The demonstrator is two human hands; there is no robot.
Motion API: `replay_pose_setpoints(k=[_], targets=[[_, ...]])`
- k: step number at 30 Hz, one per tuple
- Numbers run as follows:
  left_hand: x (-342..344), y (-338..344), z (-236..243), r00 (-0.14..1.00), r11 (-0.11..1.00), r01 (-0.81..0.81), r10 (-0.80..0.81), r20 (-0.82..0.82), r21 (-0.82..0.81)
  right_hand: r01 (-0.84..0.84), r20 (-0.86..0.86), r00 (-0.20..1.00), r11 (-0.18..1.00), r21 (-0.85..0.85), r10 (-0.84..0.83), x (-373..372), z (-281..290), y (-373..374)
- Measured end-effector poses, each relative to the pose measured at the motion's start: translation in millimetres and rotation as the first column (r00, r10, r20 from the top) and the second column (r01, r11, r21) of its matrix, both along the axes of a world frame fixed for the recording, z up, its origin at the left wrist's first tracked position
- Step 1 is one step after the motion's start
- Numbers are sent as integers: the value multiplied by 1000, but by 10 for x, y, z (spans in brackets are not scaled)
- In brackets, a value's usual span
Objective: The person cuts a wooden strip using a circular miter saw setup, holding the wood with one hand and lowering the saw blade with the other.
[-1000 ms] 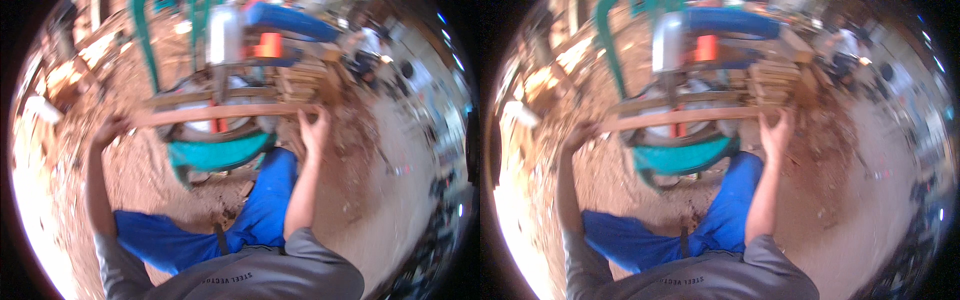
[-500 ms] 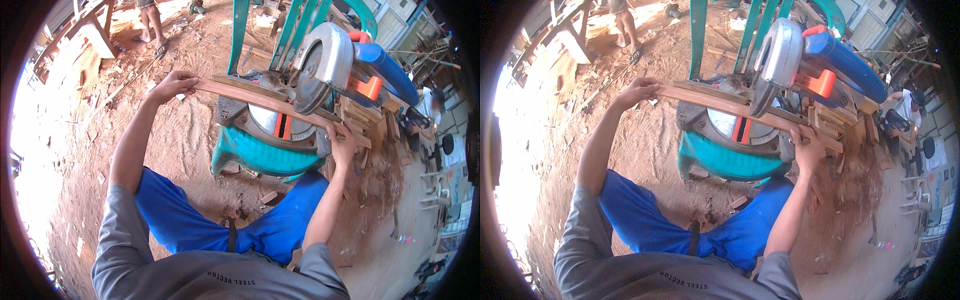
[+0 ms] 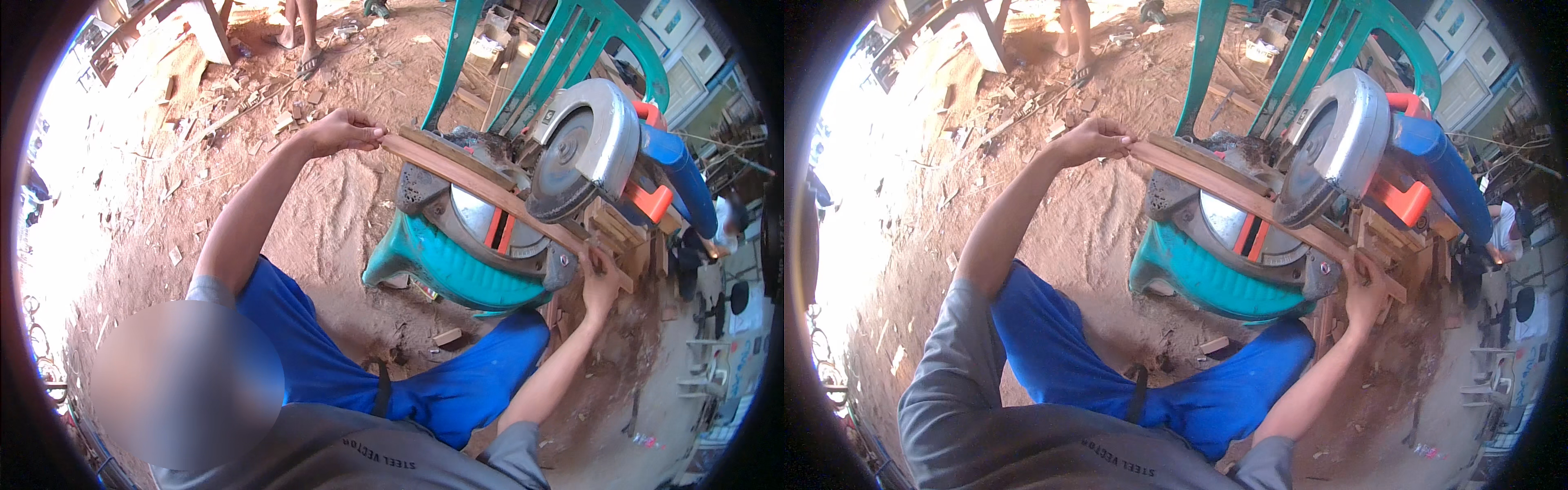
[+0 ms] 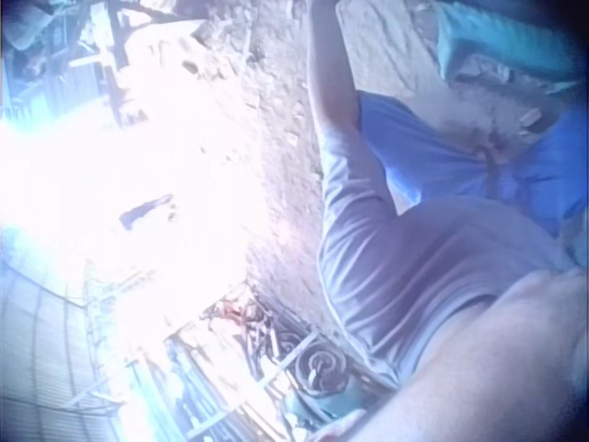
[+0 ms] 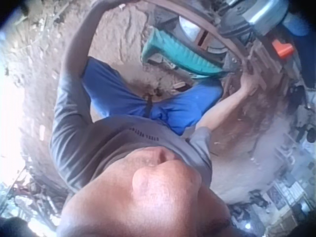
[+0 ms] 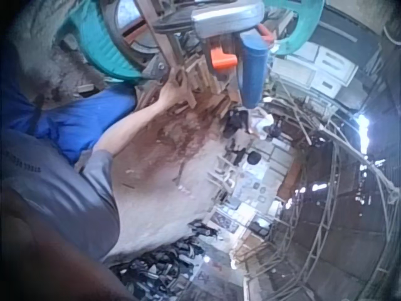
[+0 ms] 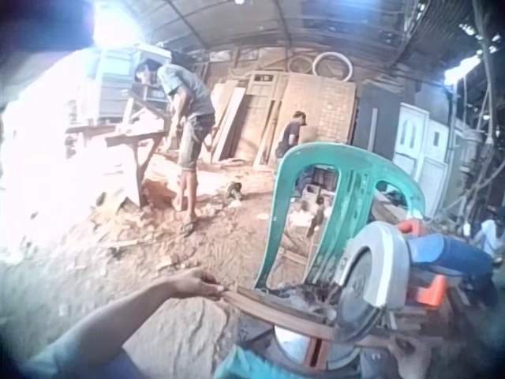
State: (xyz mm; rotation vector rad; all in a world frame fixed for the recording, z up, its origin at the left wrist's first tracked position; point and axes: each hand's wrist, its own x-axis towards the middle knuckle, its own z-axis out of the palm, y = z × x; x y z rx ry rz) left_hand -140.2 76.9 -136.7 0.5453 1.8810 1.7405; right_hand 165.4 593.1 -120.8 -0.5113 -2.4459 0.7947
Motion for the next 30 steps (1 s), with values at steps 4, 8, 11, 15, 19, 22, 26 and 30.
replay_pose_setpoints(k=[4,8,11,15,19,22,26,30], targets=[[67,138,43,999,998,-7,4,-45,-60,-34,-15,999,999,35,35,22,-50,69],[143,242,61,999,999,-7,5,-44,-39,-31,-56,998,998,47,33,72,-105,188],[178,288,72,1000,999,-22,22,-10,-32,4,-26,1000,1000,25,-4,99,-140,250],[199,333,92,995,995,-92,90,52,29,23,-49,999,997,73,-19,111,-166,232],[213,367,135,984,988,-145,140,107,46,47,-72,997,992,121,-38,144,-128,155],[224,382,167,985,988,-156,157,66,-21,64,-64,996,991,115,-57,149,-80,82],[232,384,185,989,987,-148,149,11,-64,83,-13,997,989,124,-82,139,-45,1],[242,356,189,993,994,-108,109,54,-27,46,-82,996,969,242,-27,109,-75,-6]])
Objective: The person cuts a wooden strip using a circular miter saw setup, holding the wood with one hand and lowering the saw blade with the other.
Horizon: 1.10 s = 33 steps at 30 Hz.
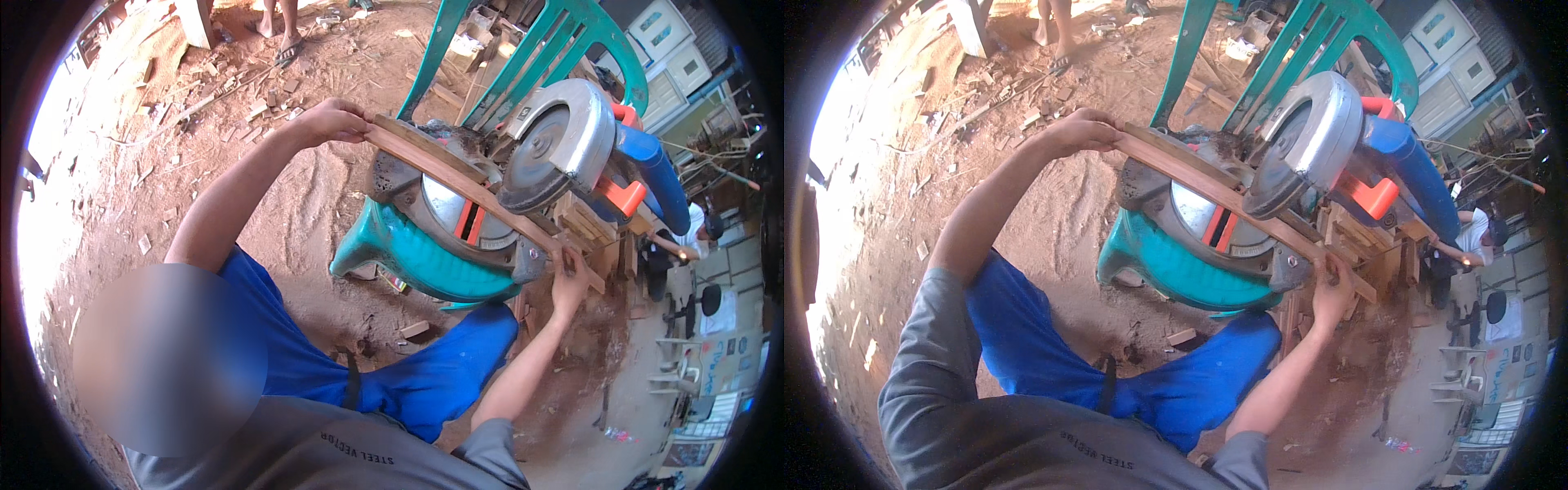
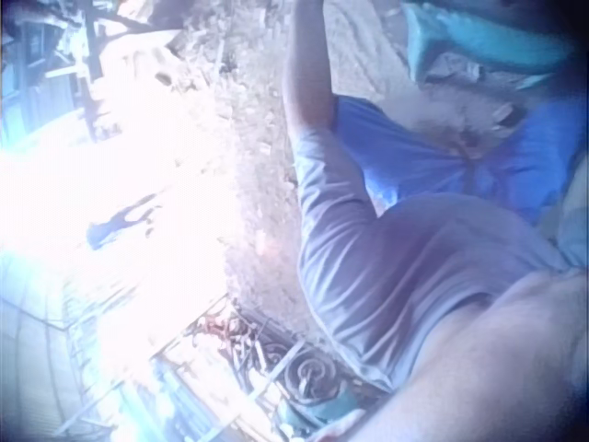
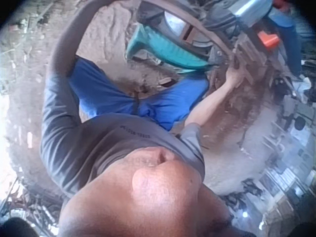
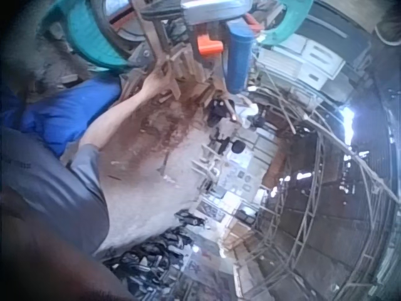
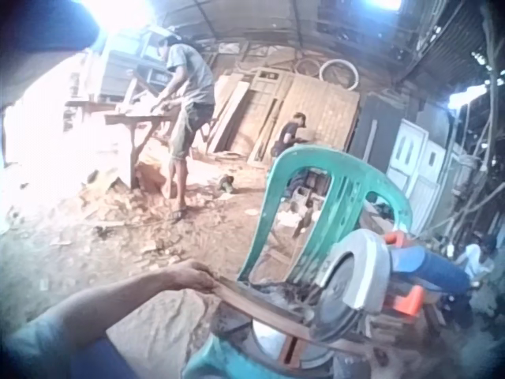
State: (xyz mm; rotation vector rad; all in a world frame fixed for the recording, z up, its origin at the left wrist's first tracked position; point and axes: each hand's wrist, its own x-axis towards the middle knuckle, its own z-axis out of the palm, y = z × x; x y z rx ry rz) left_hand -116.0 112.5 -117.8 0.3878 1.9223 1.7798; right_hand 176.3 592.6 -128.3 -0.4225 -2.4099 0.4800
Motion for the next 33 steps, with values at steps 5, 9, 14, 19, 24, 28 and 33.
replay_pose_setpoints(k=[5,9,14,19,24,28,33], targets=[[26,-21,-9,999,998,-26,24,37,51,-27,-58,998,992,-123,20,-16,-87,29],[14,-25,-44,998,997,-20,15,65,76,-9,-33,999,999,41,10,-8,-105,25],[4,-35,-75,1000,996,8,-11,26,85,85,-39,996,995,61,-83,2,-143,9],[76,-34,-40,999,1000,-3,4,-44,31,164,-86,985,965,204,-150,9,-157,-82],[111,-33,-28,996,1000,-23,25,-88,21,266,-150,960,937,225,-236,-46,-73,-541],[70,-18,-36,992,1000,-22,19,-128,-18,-19,-115,993,999,29,22,-149,3,-1103],[56,-4,-34,990,999,-31,26,-138,-31,-104,-14,994,991,87,105,-281,60,-1526]])
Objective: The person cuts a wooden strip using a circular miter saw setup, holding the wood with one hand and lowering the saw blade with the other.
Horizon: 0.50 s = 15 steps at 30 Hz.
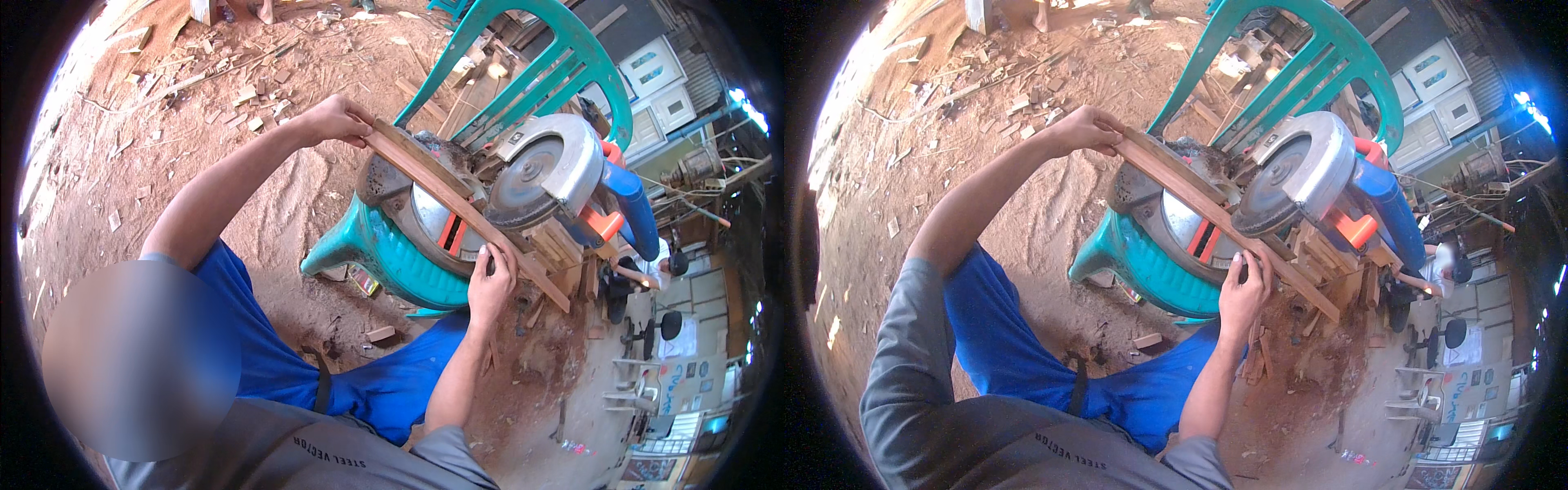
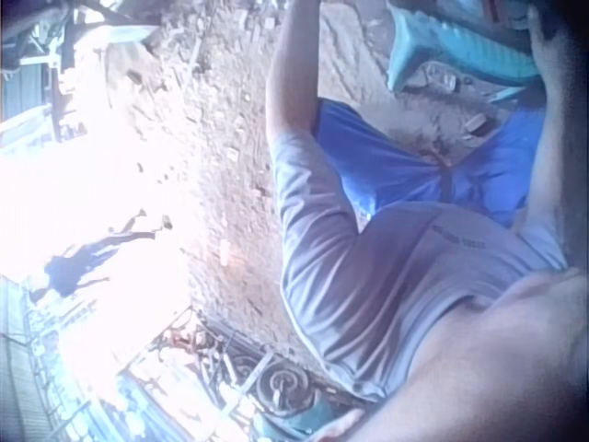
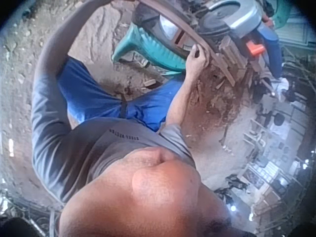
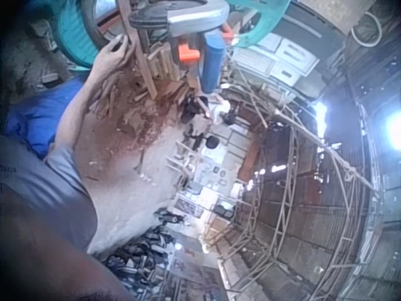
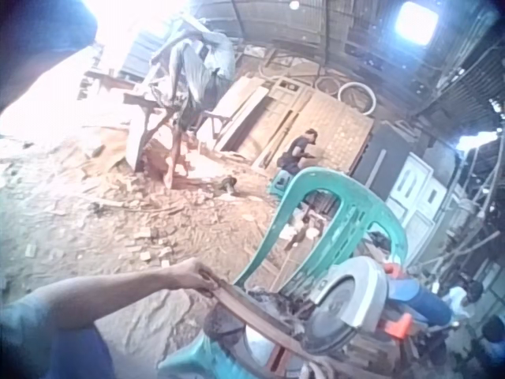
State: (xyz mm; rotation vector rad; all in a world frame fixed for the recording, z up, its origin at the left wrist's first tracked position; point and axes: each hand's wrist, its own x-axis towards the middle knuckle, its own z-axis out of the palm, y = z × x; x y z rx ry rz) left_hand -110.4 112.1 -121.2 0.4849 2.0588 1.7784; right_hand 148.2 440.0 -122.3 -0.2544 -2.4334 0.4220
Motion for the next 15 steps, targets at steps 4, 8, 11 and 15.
replay_pose_setpoints(k=[4,8,11,15], targets=[[5,-20,10,1000,1000,13,-13,-4,3,-10,8,1000,995,-96,10,-5,-16,-47],[-15,-46,12,999,999,35,-35,8,3,12,60,998,1000,-25,-10,12,-71,-81],[-18,-34,-11,993,994,77,-83,79,76,79,167,982,996,42,-85,31,-81,-173],[-12,25,-30,982,984,66,-94,164,165,130,220,966,990,47,-137,-7,-48,-401]])
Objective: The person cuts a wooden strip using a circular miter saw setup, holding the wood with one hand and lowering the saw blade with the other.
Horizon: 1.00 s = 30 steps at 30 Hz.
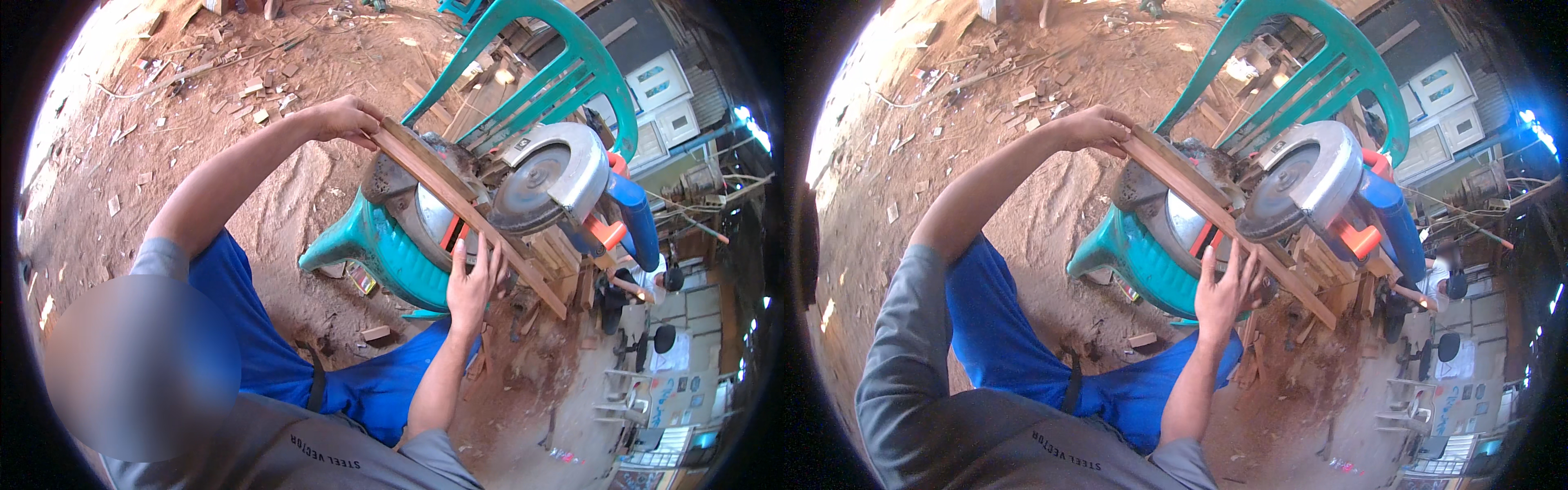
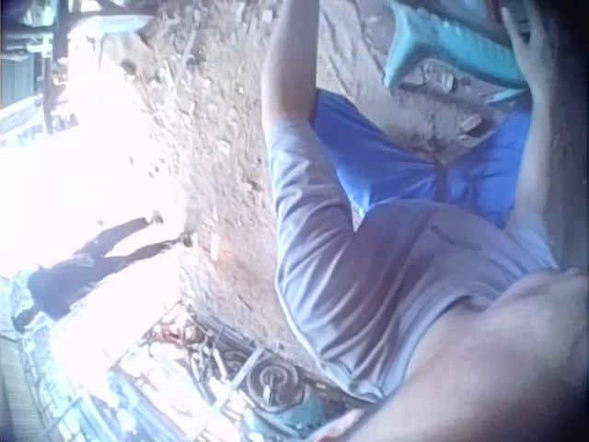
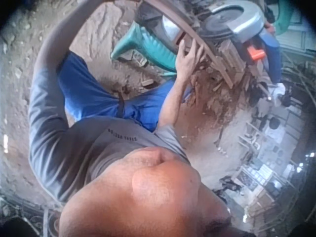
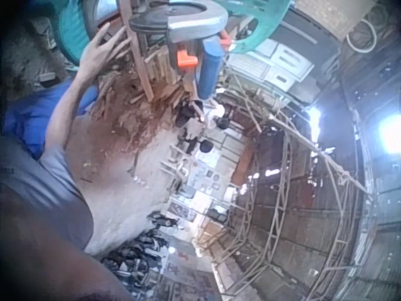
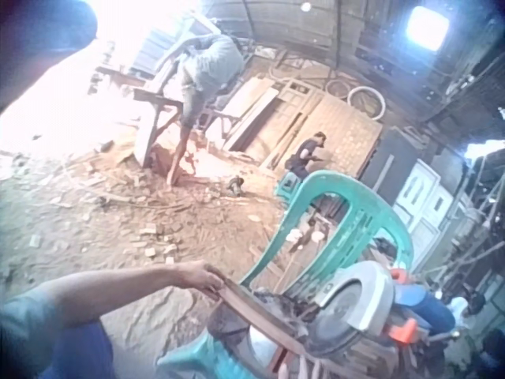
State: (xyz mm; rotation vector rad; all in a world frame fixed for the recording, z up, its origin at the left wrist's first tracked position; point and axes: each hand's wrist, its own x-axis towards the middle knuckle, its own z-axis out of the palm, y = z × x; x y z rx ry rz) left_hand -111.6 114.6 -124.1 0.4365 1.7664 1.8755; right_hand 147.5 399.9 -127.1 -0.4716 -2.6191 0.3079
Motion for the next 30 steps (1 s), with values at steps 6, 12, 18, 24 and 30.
replay_pose_setpoints(k=[6,12,18,24,30], targets=[[7,35,9,999,999,-31,30,-37,-23,18,35,999,998,55,-20,-243,55,-304],[-25,33,24,999,999,-11,9,-44,-42,39,112,993,999,36,-43,-424,106,-313],[-49,26,24,998,997,38,-41,-41,-65,62,153,986,998,11,-63,-501,29,-282],[-49,18,28,999,995,37,-39,-21,-96,27,79,996,1000,16,-28,-532,-39,-186],[-12,-1,82,997,974,19,-35,-64,-226,-19,81,996,999,-50,23,-537,-43,-160]])
